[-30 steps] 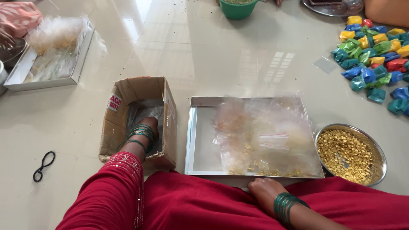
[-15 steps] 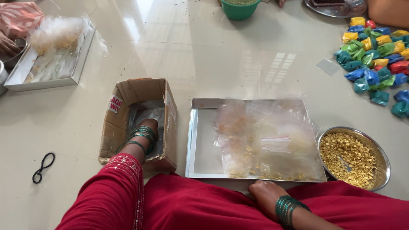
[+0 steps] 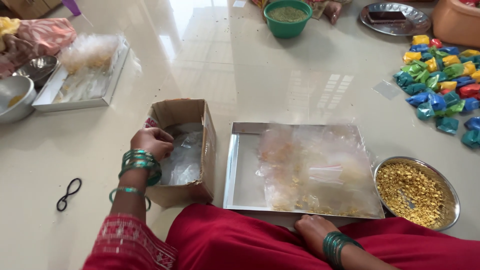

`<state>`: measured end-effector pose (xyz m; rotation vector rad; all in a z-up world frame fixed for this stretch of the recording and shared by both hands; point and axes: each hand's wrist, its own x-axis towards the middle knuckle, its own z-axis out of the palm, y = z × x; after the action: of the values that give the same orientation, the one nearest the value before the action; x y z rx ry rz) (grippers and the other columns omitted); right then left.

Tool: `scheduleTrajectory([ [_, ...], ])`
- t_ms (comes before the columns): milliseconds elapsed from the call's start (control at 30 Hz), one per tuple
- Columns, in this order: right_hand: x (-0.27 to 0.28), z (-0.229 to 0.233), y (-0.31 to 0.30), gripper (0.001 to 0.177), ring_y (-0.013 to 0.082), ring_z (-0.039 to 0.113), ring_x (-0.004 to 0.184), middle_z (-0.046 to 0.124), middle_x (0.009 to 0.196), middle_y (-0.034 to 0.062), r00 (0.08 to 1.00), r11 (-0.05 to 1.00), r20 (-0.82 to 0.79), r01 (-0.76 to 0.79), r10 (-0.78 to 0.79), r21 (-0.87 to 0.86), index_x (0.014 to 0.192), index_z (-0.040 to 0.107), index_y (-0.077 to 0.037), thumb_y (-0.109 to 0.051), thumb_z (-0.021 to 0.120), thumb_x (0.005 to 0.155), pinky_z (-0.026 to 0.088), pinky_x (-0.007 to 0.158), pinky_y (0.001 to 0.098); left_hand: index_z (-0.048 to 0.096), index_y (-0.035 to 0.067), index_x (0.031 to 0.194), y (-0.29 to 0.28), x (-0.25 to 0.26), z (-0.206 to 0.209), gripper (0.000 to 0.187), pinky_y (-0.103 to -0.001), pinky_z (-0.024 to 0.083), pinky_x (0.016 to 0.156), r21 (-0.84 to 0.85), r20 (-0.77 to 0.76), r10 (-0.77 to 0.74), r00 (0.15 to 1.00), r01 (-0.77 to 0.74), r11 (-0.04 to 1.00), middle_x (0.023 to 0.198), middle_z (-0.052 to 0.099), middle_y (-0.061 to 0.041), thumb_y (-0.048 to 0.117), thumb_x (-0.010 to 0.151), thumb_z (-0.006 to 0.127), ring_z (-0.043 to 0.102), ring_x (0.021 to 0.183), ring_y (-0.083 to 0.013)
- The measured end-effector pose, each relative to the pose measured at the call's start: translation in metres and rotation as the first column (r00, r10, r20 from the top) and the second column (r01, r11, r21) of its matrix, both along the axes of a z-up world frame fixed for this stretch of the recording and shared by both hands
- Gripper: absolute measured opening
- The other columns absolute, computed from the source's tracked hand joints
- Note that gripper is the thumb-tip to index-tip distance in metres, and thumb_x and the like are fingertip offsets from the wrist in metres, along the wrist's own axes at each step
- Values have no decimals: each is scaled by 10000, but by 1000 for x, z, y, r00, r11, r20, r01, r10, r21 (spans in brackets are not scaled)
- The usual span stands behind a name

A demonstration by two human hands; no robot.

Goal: Packaging small decorative items into plastic zip-lock bags and placing them into a cardboard box.

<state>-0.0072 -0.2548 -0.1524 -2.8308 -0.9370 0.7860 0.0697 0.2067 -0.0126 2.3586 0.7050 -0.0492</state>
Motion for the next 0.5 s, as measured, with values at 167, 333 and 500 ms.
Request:
scheduleTrajectory([
  [167, -1, 6, 1, 150, 406, 645, 1069, 663, 1108, 198, 999, 999, -25, 43, -43, 31, 983, 730, -98, -166, 613, 919, 526, 931, 495, 765, -20, 949, -42, -46, 26, 211, -294, 594, 609, -411, 428, 144, 892, 50, 910, 779, 757, -95, -44, 743, 727, 695, 646, -134],
  [333, -5, -2, 1, 155, 410, 636, 1086, 664, 1122, 191, 999, 1000, -25, 25, -25, 2, 978, 739, -107, -168, 619, 899, 529, 924, 504, 758, -14, 961, -124, -72, 35, 184, -273, 620, 629, -653, 501, 80, 862, 316, 688, 786, 753, -68, -13, 781, 720, 709, 670, -125],
  [500, -6, -4, -2, 167, 403, 642, 1096, 676, 1122, 191, 999, 999, -5, 32, -32, -24, 992, 745, -107, -177, 615, 912, 533, 928, 507, 738, -33, 955, -177, -68, 1, 184, -274, 587, 598, -746, 494, 7, 869, 420, 517, 765, 745, -92, -8, 773, 731, 706, 652, -140],
])
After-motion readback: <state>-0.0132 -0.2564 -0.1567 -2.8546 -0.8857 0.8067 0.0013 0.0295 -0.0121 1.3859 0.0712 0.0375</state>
